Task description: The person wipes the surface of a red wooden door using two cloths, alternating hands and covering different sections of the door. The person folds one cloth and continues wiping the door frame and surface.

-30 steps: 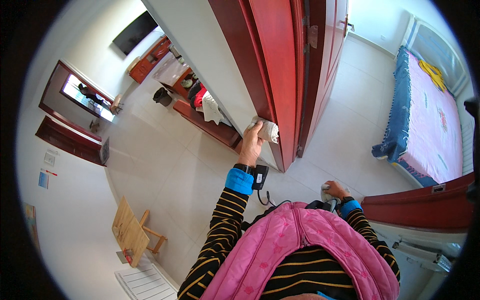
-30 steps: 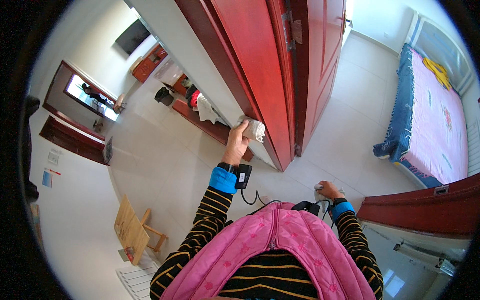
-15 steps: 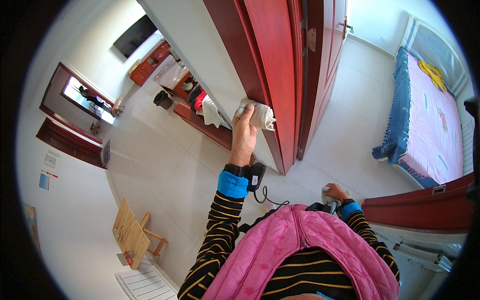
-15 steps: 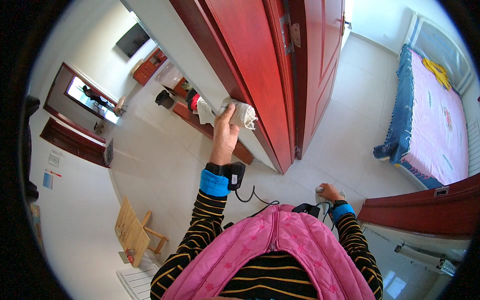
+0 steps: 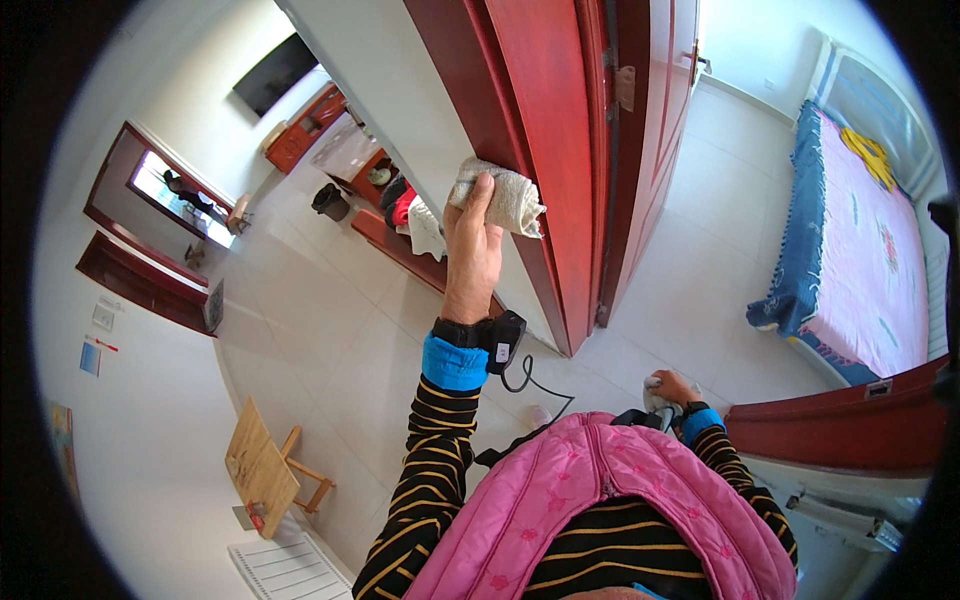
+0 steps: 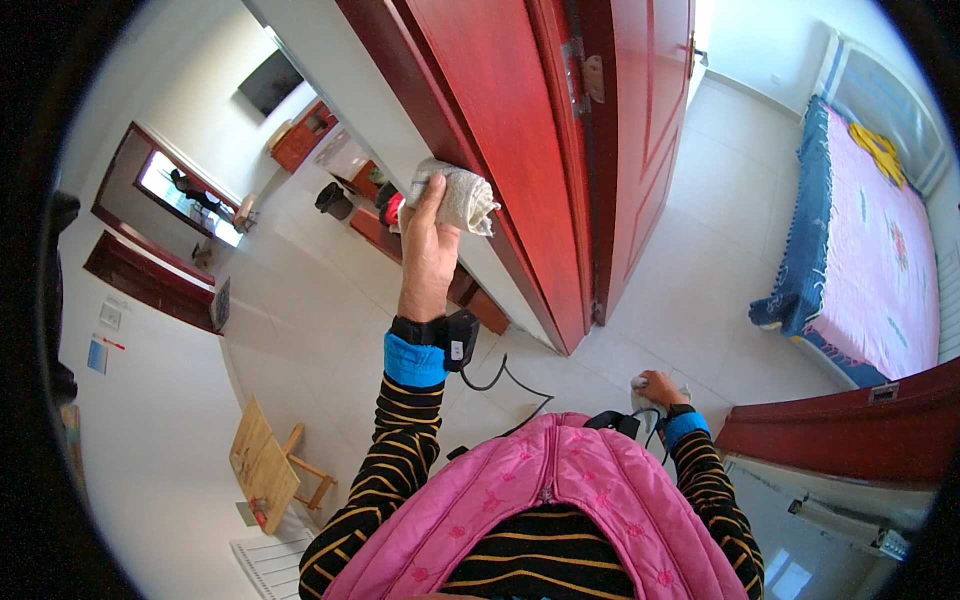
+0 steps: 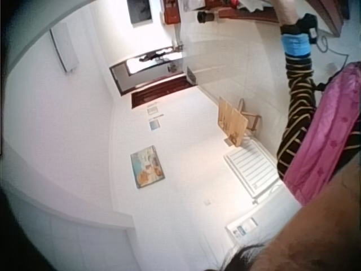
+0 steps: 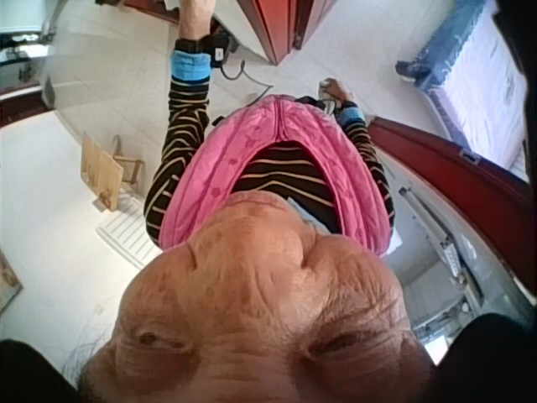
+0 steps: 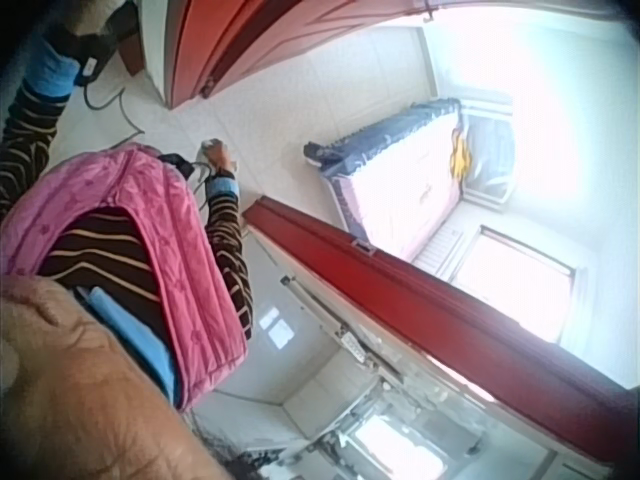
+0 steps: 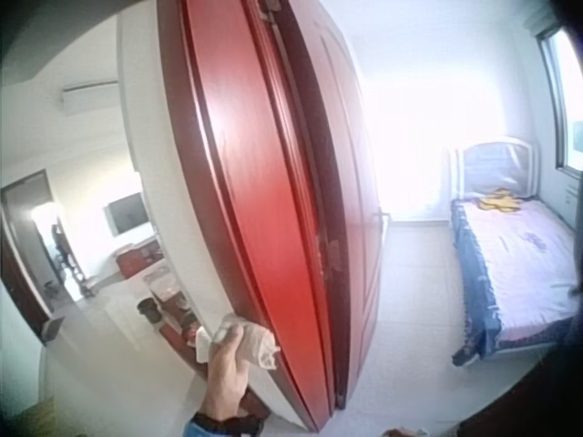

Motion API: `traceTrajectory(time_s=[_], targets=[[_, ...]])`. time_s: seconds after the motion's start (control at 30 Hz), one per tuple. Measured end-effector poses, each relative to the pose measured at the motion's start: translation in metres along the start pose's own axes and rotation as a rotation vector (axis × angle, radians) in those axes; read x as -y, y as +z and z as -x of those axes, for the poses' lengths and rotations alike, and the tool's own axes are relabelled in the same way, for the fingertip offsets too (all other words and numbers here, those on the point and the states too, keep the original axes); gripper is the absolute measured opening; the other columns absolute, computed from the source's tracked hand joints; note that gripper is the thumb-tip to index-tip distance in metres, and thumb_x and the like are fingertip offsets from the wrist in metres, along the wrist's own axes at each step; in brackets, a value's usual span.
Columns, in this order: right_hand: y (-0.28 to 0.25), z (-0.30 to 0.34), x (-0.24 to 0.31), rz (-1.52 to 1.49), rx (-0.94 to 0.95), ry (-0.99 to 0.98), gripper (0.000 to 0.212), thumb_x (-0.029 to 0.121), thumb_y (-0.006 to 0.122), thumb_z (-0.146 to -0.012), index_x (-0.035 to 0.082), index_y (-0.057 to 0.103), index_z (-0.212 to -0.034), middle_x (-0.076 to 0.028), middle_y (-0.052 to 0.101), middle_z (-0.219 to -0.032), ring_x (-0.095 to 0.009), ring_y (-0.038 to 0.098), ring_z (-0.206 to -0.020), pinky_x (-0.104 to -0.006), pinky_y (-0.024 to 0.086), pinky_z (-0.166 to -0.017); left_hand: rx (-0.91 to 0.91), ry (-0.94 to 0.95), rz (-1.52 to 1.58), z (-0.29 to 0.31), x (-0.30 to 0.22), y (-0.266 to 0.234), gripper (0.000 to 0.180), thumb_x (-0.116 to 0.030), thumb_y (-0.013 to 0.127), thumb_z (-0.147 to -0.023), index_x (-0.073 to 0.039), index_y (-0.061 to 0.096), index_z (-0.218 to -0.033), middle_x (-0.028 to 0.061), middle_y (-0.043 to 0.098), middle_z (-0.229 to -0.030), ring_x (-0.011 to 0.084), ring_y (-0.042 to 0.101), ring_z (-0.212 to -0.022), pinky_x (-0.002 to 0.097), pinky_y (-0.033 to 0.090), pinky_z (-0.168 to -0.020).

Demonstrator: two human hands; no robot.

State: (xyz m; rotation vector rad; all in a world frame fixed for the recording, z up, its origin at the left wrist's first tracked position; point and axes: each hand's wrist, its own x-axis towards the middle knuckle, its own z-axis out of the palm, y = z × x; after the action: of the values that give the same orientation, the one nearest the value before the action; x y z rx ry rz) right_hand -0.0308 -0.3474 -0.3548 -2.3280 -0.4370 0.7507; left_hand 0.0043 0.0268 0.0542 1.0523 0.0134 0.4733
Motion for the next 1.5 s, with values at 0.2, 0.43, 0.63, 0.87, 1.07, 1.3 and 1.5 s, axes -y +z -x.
traceTrajectory(time_s=[0.2, 0.43, 0.63, 0.87, 1.07, 1.3, 1.5], targets=[[-0.004, 0.002, 0.004, -0.014, 0.007, 0.051, 0.038, 0.027, 0.073, -0.074, 0.007, 0.069, -0.106, -0.019, 0.069, -0.1, -0.037, 0.065, -0.095, -0.0428, 0.051, -0.085, 0.032, 0.085, 0.071, -0.008, -0.013, 0.013, 0.034, -0.025, 0.067, -0.092, -0.004, 0.056, -0.116, 0.0046, 0.06, -0.108, 0.0146, 0.06, -0.1, 0.0316, 0.051, -0.086], [0.003, -0.006, -0.01, -0.021, 0.01, 0.004, 0.038, 0.027, 0.072, -0.074, 0.007, 0.069, -0.106, -0.019, 0.069, -0.099, -0.035, 0.066, -0.094, -0.0427, 0.052, -0.083, 0.079, 0.19, 0.08, -0.015, -0.029, 0.03, 0.036, -0.025, 0.067, -0.092, -0.004, 0.053, -0.117, 0.0061, 0.059, -0.106, 0.017, 0.062, -0.098, 0.0339, 0.054, -0.086], [-0.001, -0.004, -0.004, -0.042, 0.019, 0.005, 0.039, 0.027, 0.072, -0.075, 0.006, 0.069, -0.107, -0.019, 0.069, -0.1, -0.036, 0.067, -0.093, -0.0416, 0.052, -0.082, 0.11, 0.304, -0.019, -0.016, -0.045, 0.045, 0.039, -0.03, 0.068, -0.091, -0.005, 0.052, -0.117, 0.0053, 0.06, -0.104, 0.0155, 0.063, -0.097, 0.0336, 0.055, -0.085], [-0.002, -0.008, -0.002, 0.019, 0.045, 0.031, 0.04, 0.027, 0.073, -0.074, 0.006, 0.068, -0.108, -0.019, 0.069, -0.1, -0.035, 0.066, -0.094, -0.0414, 0.052, -0.082, 0.171, 0.284, -0.161, -0.018, -0.055, 0.05, 0.057, -0.042, 0.071, -0.086, -0.008, 0.051, -0.127, 0.0088, 0.053, -0.119, 0.0183, 0.054, -0.115, 0.0363, 0.048, -0.099], [0.002, -0.012, -0.01, 0.013, 0.044, 0.027, 0.039, 0.028, 0.073, -0.075, 0.007, 0.069, -0.108, -0.018, 0.07, -0.1, -0.035, 0.066, -0.094, -0.042, 0.052, -0.081, 0.243, 0.322, -0.163, -0.023, -0.06, 0.053, 0.056, -0.042, 0.071, -0.085, -0.008, 0.052, -0.126, 0.0072, 0.056, -0.115, 0.0181, 0.058, -0.111, 0.0368, 0.049, -0.098], [0.005, -0.012, -0.018, -0.003, 0.053, -0.007, 0.039, 0.028, 0.073, -0.074, 0.007, 0.069, -0.107, -0.018, 0.07, -0.099, -0.036, 0.066, -0.093, -0.0424, 0.052, -0.082, 0.244, 0.373, -0.136, -0.026, -0.059, 0.057, 0.054, -0.039, 0.072, -0.085, -0.011, 0.052, -0.128, 0.0054, 0.058, -0.115, 0.018, 0.058, -0.113, 0.0373, 0.048, -0.101], [0.006, -0.016, -0.021, -0.025, 0.077, -0.012, 0.039, 0.028, 0.072, -0.074, 0.007, 0.069, -0.106, -0.018, 0.069, -0.102, -0.036, 0.065, -0.095, -0.0419, 0.052, -0.084, 0.233, 0.36, -0.15, -0.026, -0.061, 0.057, 0.062, -0.044, 0.073, -0.082, -0.011, 0.051, -0.13, 0.0059, 0.056, -0.118, 0.0178, 0.055, -0.116, 0.0377, 0.046, -0.103]])
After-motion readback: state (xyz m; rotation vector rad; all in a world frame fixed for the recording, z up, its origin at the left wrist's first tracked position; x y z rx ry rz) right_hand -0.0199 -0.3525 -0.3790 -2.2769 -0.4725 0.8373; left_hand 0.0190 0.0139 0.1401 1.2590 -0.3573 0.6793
